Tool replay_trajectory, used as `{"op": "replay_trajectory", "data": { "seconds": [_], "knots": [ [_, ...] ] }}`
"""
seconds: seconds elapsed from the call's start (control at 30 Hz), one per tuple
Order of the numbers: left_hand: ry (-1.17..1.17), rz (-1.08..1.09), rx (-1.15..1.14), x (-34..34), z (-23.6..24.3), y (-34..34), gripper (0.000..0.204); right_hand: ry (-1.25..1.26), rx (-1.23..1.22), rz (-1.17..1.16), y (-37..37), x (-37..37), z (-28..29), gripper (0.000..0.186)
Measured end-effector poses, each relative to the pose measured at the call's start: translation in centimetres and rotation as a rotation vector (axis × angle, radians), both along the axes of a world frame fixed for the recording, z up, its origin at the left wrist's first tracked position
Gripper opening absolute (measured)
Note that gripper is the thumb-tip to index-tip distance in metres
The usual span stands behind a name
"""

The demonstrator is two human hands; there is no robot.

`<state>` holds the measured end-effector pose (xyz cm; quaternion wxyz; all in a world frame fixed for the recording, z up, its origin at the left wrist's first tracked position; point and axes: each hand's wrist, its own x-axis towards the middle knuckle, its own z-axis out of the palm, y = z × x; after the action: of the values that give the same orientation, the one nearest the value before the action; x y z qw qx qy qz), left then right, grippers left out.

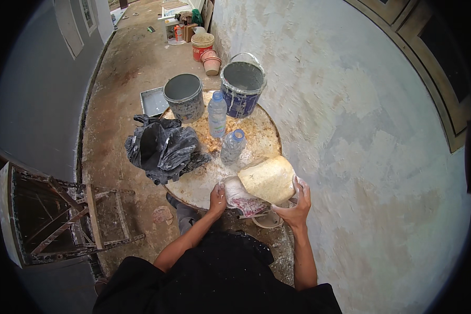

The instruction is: The person applies plaster to a wall above a door with a putty knife, smoothing it to patch the section.

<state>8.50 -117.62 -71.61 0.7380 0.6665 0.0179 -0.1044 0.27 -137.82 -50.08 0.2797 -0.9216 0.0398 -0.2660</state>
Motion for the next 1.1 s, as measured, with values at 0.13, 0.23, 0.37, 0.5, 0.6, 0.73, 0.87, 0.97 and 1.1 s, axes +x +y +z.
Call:
{"op": "replay_trajectory", "data": {
  "seconds": [0.13,0.23,0.37,0.5,0.6,0.73,0.87,0.97,1.1],
  "knots": [
    [0.005,-0.021,0.011,0.2,-0.2,-0.1,0.04,0.023,-0.03,0.014,0.6,-0.3,0.4,0.088],
    [-0.045,-0.029,0.05,0.2,-0.5,0.3,0.038,-0.003,0.021,-0.028,0.0,-0.1,-0.1,0.089],
    [-0.029,-0.001,0.079,0.2,0.0,0.9,0.036,-0.014,0.226,-0.181,-2.3,0.5,-2.0,0.087],
    [-0.075,0.039,0.099,0.3,0.1,2.5,0.036,-0.035,0.758,-0.169,-3.9,0.9,-4.1,0.076],
    [-0.101,0.083,0.088,0.2,-0.9,4.2,0.035,0.029,1.053,-0.249,-4.6,1.4,-5.4,0.072],
    [-0.133,0.055,0.151,-0.1,-0.5,6.7,0.036,-0.003,1.28,-0.376,-5.1,3.0,-7.9,0.051],
    [-0.087,0.131,0.253,-0.5,-0.7,8.5,0.041,-0.15,1.637,-0.327,-4.5,6.1,-11.2,0.035],
    [-0.04,0.199,0.237,-0.4,-1.6,9.5,0.044,-0.196,1.699,-0.319,-2.5,8.9,-13.0,0.031],
    [0.035,0.191,0.197,-0.4,0.5,9.4,0.043,-0.233,1.696,-0.254,-0.8,10.8,-14.8,0.032]
  ]
}}
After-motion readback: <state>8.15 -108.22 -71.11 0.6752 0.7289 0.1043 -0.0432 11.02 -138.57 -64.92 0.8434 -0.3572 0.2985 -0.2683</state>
